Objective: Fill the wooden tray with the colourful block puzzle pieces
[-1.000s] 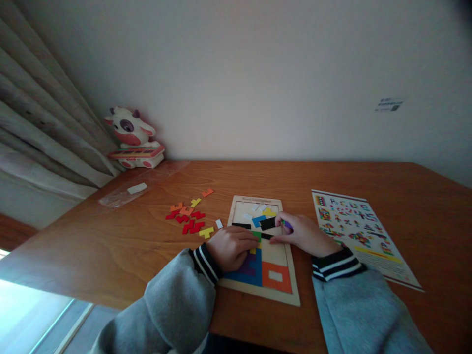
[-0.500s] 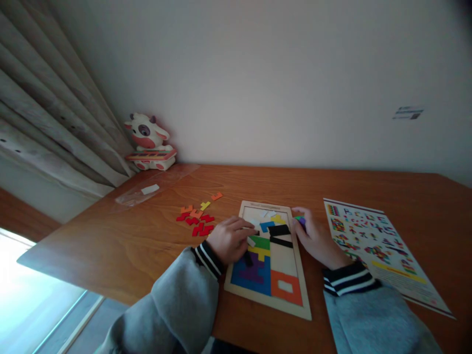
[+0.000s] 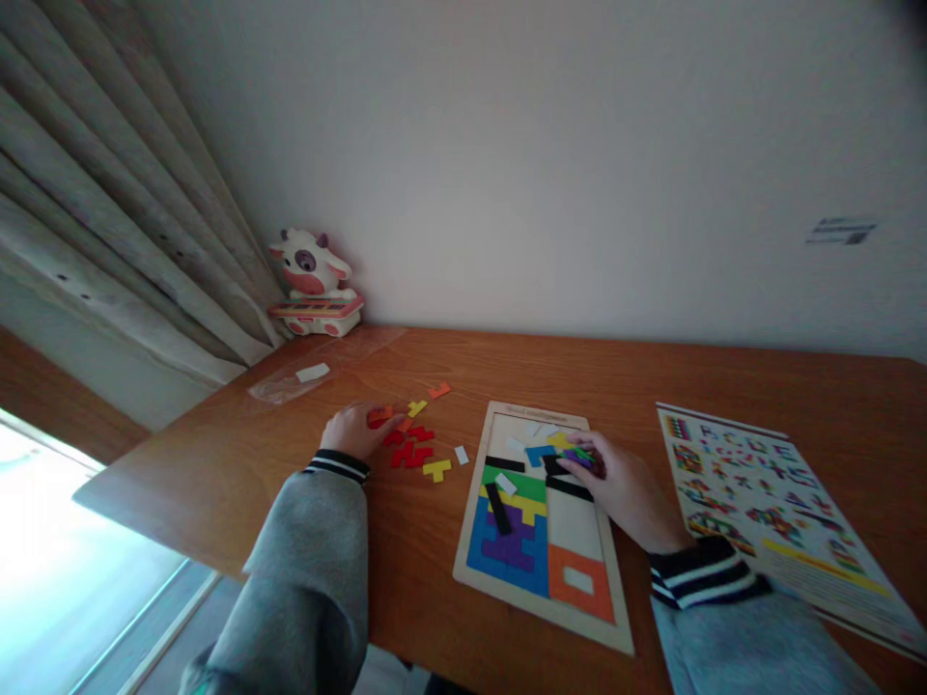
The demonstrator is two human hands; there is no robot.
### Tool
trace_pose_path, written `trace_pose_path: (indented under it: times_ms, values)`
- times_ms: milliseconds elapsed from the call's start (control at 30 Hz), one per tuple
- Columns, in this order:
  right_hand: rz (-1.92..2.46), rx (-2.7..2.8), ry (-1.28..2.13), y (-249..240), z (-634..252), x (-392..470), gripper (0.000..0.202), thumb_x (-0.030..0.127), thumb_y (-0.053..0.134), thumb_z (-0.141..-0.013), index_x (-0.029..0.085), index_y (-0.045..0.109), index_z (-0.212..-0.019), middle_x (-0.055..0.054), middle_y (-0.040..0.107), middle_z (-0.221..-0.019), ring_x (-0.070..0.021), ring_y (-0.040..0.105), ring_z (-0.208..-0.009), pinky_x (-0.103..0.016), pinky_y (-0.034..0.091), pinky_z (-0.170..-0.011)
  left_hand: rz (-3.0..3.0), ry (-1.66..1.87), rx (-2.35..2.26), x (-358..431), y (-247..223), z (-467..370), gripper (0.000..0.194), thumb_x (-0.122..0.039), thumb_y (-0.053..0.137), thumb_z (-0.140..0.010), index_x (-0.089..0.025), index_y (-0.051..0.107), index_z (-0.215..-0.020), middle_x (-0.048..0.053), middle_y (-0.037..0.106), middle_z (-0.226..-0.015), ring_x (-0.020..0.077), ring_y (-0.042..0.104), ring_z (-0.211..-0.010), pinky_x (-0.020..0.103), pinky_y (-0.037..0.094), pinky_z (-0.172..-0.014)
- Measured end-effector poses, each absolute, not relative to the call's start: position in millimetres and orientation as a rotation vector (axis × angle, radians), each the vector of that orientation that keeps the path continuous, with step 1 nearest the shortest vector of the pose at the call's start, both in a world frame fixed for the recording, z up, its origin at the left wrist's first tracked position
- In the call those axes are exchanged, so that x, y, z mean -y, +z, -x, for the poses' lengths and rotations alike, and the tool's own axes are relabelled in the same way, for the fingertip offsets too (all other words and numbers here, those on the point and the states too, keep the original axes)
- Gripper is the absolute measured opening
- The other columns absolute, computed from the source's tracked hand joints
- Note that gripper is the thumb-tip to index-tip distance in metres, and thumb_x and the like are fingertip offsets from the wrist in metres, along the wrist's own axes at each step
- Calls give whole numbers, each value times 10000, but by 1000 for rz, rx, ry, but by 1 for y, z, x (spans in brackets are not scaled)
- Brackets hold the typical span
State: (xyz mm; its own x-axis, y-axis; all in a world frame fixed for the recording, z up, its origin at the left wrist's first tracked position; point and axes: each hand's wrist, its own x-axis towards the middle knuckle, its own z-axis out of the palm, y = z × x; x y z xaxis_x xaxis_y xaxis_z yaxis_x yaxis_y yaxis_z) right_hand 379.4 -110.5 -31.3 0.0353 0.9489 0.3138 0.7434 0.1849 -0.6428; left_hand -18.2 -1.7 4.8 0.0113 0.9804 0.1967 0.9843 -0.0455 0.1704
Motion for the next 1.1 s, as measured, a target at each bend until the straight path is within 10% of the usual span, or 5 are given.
trace_pose_path:
  times_ms: [867,1100]
  values:
    - [1604,1693,165,-35,-383,106,582,706,483,-862,198,716,-1022,-118,683,-963,-229,639,-732,-369,515,-671,2520,-539,1645,-3,-18,4,293,-349,504,-936,-231,760,-1017,83,667,-946,222,632,-895,354,505,-881]
    - [1609,1659,144,-36,-382,105,507,656,502,-884,201,663,-1039,-104,650,-1012,-234,632,-841,-375,514,-766,2704,-630,1440,-5,-22,2,325,-307,509,-932,-248,696,-1191,75,635,-1282,252,576,-1157,425,449,-1027]
